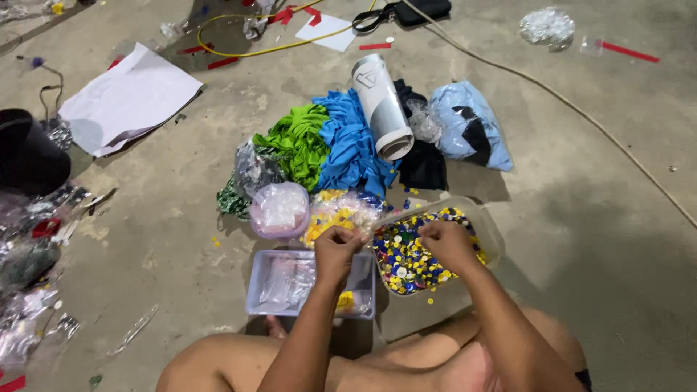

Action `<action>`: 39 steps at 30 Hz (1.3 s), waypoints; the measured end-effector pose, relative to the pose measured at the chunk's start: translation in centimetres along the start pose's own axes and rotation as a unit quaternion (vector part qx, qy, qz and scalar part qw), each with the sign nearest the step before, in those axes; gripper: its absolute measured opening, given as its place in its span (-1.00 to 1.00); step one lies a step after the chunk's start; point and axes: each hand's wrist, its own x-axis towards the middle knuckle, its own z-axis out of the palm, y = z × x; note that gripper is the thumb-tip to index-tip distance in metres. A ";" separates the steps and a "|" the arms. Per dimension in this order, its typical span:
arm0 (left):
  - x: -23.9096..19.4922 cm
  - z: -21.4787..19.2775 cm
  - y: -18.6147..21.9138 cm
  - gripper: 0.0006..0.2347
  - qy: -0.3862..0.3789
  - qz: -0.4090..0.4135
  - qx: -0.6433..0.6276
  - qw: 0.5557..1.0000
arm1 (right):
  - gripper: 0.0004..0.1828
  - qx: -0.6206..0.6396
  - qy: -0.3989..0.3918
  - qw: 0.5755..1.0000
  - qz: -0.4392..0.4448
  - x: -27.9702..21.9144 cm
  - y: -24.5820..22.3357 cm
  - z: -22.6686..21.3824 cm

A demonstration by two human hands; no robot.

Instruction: Bagging small plastic components into clear plastic bags

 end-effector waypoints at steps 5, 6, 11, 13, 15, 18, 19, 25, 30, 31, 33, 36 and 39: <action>-1.1 1.2 1.7 -0.68 -0.014 0.001 -0.010 1.000 | -0.79 -0.032 -0.057 0.997 -0.031 -2.1 -2.3 -1.6; -1.4 1.9 2.0 -0.68 -0.027 -0.006 -0.029 0.999 | -0.81 -0.017 -0.056 0.998 -0.027 -2.4 -3.0 -2.2; -1.6 3.9 1.2 -0.75 -0.082 -0.003 -0.082 0.993 | -0.68 0.167 -0.096 0.980 -0.048 -4.0 -7.9 -2.5; -1.1 4.4 0.9 -0.75 -0.092 -0.001 -0.099 0.991 | -0.65 0.174 -0.096 0.978 -0.055 -3.0 -6.6 -1.6; -1.5 4.8 1.4 -0.76 -0.090 -0.002 -0.086 0.992 | -0.79 0.202 -0.104 0.972 -0.067 -1.6 -3.6 -0.2; -2.0 5.1 2.4 -0.75 -0.108 -0.015 -0.089 0.990 | -0.87 0.229 -0.102 0.966 -0.066 -1.8 -4.1 -0.2; -2.3 5.2 2.9 -0.75 -0.108 -0.016 -0.090 0.990 | -0.87 0.229 -0.102 0.966 -0.065 -1.4 -3.5 0.1; -2.0 5.5 1.9 -0.81 -0.125 -0.044 -0.069 0.989 | -0.88 0.230 -0.104 0.966 -0.050 -1.8 -4.7 -0.5; -1.4 5.5 0.7 -0.65 -0.100 0.001 -0.033 0.994 | -0.77 0.275 -0.059 0.954 -0.100 -1.3 -3.7 -0.3; -1.3 5.7 0.6 -0.65 -0.101 0.002 -0.033 0.994 | -0.77 0.275 -0.058 0.954 -0.101 -1.6 -4.6 -0.6; -1.1 6.0 0.4 -0.66 -0.095 0.021 -0.002 0.995 | -0.71 0.208 -0.008 0.953 -0.222 -2.1 -6.3 -1.2; -2.0 5.8 2.2 -0.67 -0.094 0.031 0.033 0.995 | -0.83 0.150 -0.005 0.947 -0.283 -3.1 -7.6 -1.5; -0.8 5.6 -0.2 -0.69 -0.103 0.052 0.070 0.991 | -0.85 0.108 -0.031 0.948 -0.297 -3.8 -8.1 -1.4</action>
